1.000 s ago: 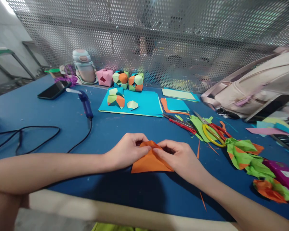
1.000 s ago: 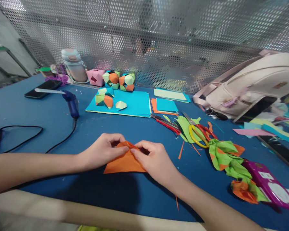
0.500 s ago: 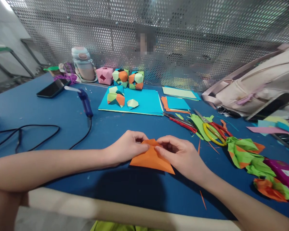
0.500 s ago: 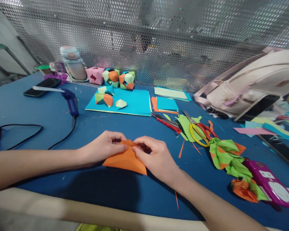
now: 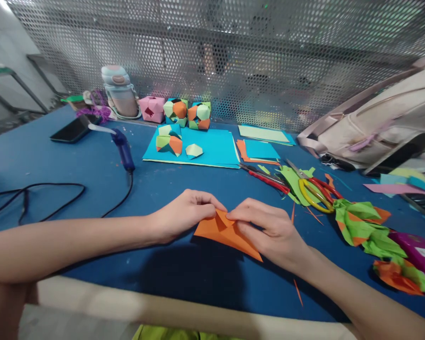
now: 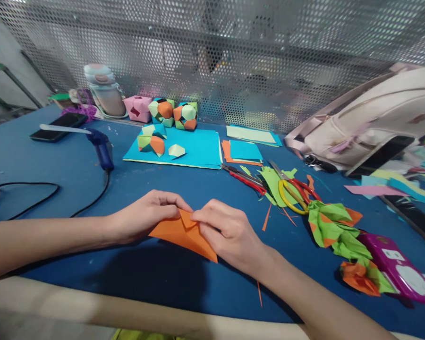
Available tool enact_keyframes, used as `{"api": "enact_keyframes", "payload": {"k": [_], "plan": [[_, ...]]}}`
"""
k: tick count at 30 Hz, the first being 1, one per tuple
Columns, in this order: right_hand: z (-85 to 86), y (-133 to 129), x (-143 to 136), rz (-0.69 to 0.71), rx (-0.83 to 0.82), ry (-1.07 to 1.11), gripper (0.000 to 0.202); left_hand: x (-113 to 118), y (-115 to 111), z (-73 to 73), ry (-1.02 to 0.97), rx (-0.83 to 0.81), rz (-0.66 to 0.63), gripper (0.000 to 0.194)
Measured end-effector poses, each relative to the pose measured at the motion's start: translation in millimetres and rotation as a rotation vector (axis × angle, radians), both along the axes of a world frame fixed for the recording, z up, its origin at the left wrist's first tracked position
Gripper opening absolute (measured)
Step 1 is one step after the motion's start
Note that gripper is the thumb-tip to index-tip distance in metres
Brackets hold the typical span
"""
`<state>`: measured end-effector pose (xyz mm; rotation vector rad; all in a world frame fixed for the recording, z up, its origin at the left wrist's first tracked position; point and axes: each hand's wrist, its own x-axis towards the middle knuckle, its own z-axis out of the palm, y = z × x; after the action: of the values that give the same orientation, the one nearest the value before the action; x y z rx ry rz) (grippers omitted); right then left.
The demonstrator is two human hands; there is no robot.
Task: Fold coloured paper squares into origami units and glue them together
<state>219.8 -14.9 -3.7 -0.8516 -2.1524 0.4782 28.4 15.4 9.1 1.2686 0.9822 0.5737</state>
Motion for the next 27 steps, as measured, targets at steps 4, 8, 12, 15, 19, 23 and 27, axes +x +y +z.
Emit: {"api": "enact_keyframes", "payload": {"k": [4, 8, 12, 15, 19, 23, 27], "plan": [[1.3, -1.5, 2.7, 0.057, 0.183, -0.159, 0.023, -1.4, -0.6, 5.7, 0.029, 0.019, -0.054, 0.021], [3.4, -3.5, 2.2, 0.032, 0.28, -0.326, 0.022, -1.6, -0.3, 8.7, 0.097, 0.062, -0.132, 0.017], [3.0, -6.0, 0.7, 0.016, 0.355, -0.453, 0.027, 0.0, 0.2, 7.4, 0.17, 0.08, -0.161, 0.021], [2.9, -7.1, -0.7, 0.015, 0.402, -0.492, 0.028, 0.4, 0.6, 5.1, 0.194, 0.093, -0.162, 0.018], [4.2, -7.3, -2.7, 0.023, 0.426, -0.499, 0.025, -0.5, 0.8, 2.9, 0.206, 0.119, -0.147, 0.015], [5.8, -8.1, -4.3, 0.033, 0.429, -0.461, 0.023, -0.1, -0.4, 4.4, 0.203, 0.116, -0.123, 0.012], [3.9, -8.9, -4.7, 0.026, 0.38, -0.388, 0.019, 1.5, -2.7, 7.1, 0.204, 0.11, -0.094, 0.007]]}}
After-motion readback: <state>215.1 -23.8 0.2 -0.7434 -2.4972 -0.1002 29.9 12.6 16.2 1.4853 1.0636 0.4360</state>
